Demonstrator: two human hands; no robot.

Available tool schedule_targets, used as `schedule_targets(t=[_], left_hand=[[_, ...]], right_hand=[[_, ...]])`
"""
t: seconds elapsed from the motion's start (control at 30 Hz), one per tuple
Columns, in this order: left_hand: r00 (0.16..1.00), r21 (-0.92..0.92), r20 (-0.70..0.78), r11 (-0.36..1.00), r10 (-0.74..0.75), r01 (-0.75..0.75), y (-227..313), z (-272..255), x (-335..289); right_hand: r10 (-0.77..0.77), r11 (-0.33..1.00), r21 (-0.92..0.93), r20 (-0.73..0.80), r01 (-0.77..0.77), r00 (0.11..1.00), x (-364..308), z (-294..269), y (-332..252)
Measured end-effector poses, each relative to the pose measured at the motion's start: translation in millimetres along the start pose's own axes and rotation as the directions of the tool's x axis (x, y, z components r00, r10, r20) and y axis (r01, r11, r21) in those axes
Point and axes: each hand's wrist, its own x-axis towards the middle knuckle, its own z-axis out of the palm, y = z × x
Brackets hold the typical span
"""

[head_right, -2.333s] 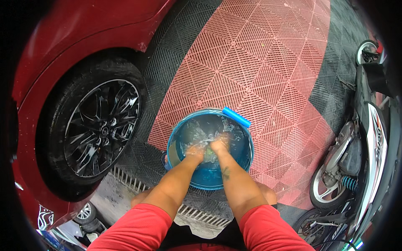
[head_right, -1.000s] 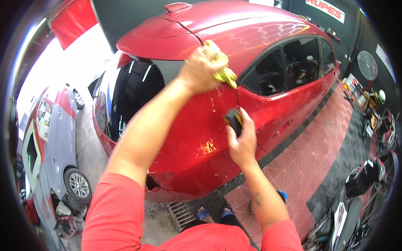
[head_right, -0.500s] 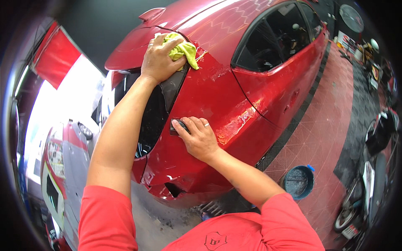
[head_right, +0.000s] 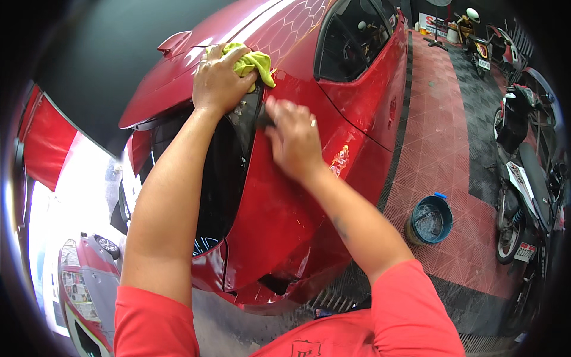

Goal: The person sands the rear bodywork of a red car using a sanding block and water. The person repeatedly wets the sanding block and a cloth in a bucket, applies the sanding block to the car surface with rhythmic strokes, and wipes the area with the cloth.

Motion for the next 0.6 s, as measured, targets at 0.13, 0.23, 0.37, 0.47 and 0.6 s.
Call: schedule_targets(t=[0.13,0.23,0.37,0.47,0.6], left_hand=[[0.999,-0.055,-0.028,0.998,-0.035,0.033,-5.4,6.2,-0.4],[0.99,-0.054,-0.044,0.99,-0.13,0.128,-14.0,1.2,-3.6],[0.986,-0.066,-0.029,0.984,-0.166,0.164,3.5,-23.6,14.3],[0.985,-0.063,-0.025,0.984,-0.17,0.169,6.9,3.8,-4.0],[0.991,-0.034,-0.079,0.994,-0.104,0.102,-4.5,5.3,-4.6]], right_hand=[[0.096,0.993,-0.06,-0.102,-0.102,0.99,24.1,14.0,14.2],[-0.043,0.993,0.114,0.052,0.036,0.998,-60.4,-1.7,-48.2],[0.003,1.0,0.008,-0.006,-0.003,1.0,32.0,-11.1,-0.9],[0.065,0.997,0.033,-0.077,-0.063,0.995,56.3,11.3,48.8],[-0.151,0.958,0.254,0.052,0.134,0.987,-54.9,-8.9,-20.2]])
